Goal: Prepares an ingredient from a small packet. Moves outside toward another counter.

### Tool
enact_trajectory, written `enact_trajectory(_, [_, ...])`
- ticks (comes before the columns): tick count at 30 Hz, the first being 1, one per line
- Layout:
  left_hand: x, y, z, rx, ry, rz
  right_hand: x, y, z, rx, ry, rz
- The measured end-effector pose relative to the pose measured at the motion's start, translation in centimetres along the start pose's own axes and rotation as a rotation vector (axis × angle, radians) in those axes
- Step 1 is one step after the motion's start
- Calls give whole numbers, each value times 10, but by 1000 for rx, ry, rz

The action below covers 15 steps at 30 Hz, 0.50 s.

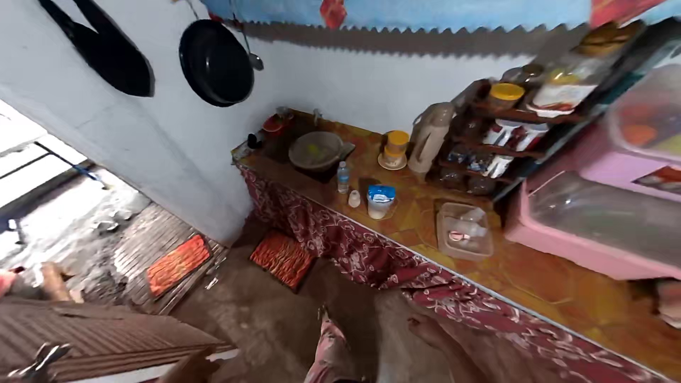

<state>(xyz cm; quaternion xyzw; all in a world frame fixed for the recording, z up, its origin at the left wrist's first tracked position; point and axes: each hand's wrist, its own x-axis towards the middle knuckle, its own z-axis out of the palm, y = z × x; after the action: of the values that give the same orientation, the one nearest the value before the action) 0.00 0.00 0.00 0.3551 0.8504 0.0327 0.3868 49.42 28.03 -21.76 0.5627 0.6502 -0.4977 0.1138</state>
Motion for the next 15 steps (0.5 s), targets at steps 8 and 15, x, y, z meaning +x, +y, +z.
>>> enact_trajectory(8, [174, 14, 64, -27, -393, 120, 78, -105, -91, -65, 151, 22])
enact_trajectory(15, [238, 44, -29, -170, -106, 129, 134, -207, -179, -108, 438, 103])
